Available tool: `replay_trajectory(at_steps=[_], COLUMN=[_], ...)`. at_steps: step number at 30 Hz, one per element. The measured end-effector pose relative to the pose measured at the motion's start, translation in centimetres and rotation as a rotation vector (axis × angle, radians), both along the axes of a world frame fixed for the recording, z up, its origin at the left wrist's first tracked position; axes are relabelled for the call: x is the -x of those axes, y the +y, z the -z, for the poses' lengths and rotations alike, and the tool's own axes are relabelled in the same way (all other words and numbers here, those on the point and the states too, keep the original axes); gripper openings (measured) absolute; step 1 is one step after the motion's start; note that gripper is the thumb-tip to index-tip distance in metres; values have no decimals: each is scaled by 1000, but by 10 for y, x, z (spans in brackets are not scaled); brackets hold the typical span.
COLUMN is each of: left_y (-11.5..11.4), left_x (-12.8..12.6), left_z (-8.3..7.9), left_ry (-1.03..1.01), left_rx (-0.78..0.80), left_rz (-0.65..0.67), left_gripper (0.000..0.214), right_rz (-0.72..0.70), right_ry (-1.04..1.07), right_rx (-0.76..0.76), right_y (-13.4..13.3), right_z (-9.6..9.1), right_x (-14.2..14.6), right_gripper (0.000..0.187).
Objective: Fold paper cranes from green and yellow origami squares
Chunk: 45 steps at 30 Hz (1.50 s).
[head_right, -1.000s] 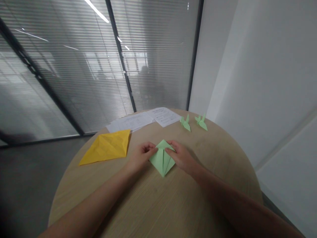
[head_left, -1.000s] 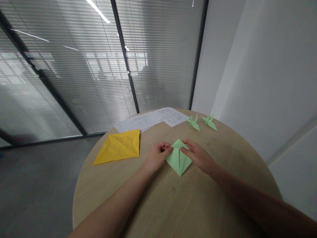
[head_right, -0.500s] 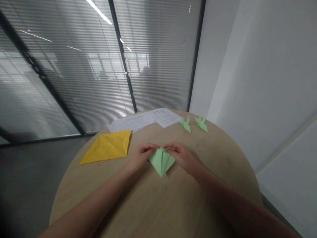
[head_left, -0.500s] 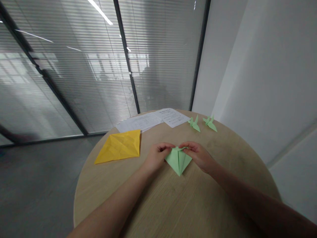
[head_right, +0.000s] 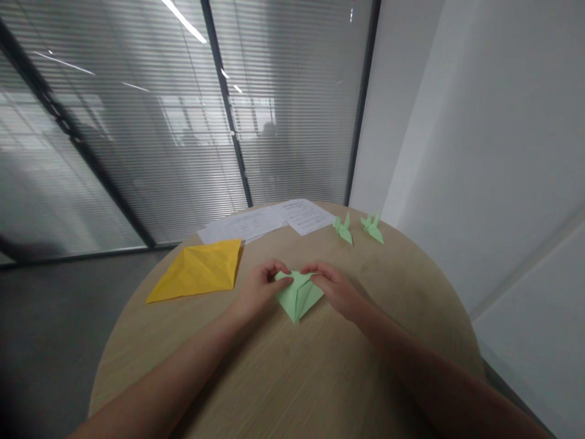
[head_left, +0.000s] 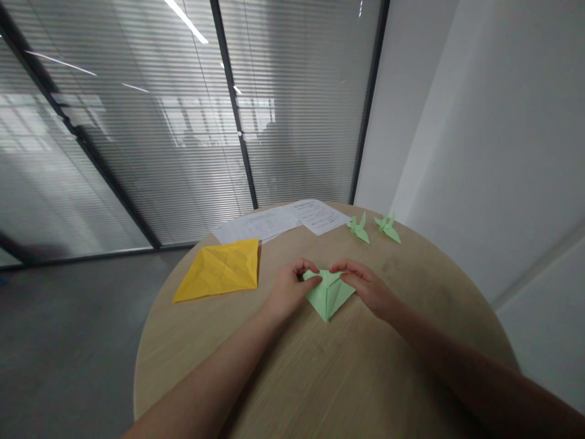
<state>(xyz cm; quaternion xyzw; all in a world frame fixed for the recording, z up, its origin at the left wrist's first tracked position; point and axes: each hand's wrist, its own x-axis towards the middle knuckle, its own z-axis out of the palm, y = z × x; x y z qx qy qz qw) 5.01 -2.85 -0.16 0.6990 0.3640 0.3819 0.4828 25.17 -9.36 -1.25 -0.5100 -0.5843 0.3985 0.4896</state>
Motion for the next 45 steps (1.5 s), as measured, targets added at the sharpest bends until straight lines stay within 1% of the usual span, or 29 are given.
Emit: replay_trajectory(at_steps=[2, 4, 6, 8, 10, 13, 15, 17, 21, 24, 30, 34, 38, 41, 43, 45], left_y=[-1, -3, -5, -5, -5, -4, -3, -4, -8, -10, -5, -3, -5, -5, -4, -4], left_x=[-1, -2, -2, -2, -2, 0, 1, 2, 2, 0, 0, 2, 2, 2, 2, 2], left_z=[0, -2, -4, -5, -5, -3, -3, -4, -7, -8, -2, -2, -6, -8, -8, -8], left_ry=[-58, -93, -79, -25, 47, 129, 145, 145, 144, 137, 55, 33, 73, 82, 97, 117], left_rx=[22, 41, 56, 51, 17, -22, -28, -30, -25, -8, 49, 20, -32, -52, -73, -99], left_rz=[2, 11, 19, 25, 27, 28, 20, 18, 34, 29, 39, 33, -35, -82, -99, -109], left_gripper=[21, 28, 33, 28, 17, 22, 25, 27, 30, 30, 34, 35, 32, 30, 29, 29], right_rz=[-7, -22, -44, -57, -55, -24, 1, 15, -14, -19, 74, 92, 86, 38, 20, 36], right_ry=[15, 16, 15, 8, -15, -96, -146, -145, -83, -98, -165, -131, -14, 81, 100, 77], right_rx=[6, 37, 75, 89, 65, -2, -35, -40, 0, 9, -67, -34, 16, 94, 126, 104], right_y=[0, 1, 3, 5, 5, 4, 3, 3, 5, 4, 3, 4, 5, 6, 6, 6], right_z=[0, 2, 4, 6, 8, 10, 11, 12, 9, 7, 5, 4, 4, 6, 7, 7], right_x=[1, 2, 1, 1, 1, 2, 3, 4, 4, 4, 0, -1, 0, 1, 0, -1], right_gripper=[32, 35, 35, 36, 36, 34, 32, 33, 34, 36, 35, 36, 38, 37, 36, 35])
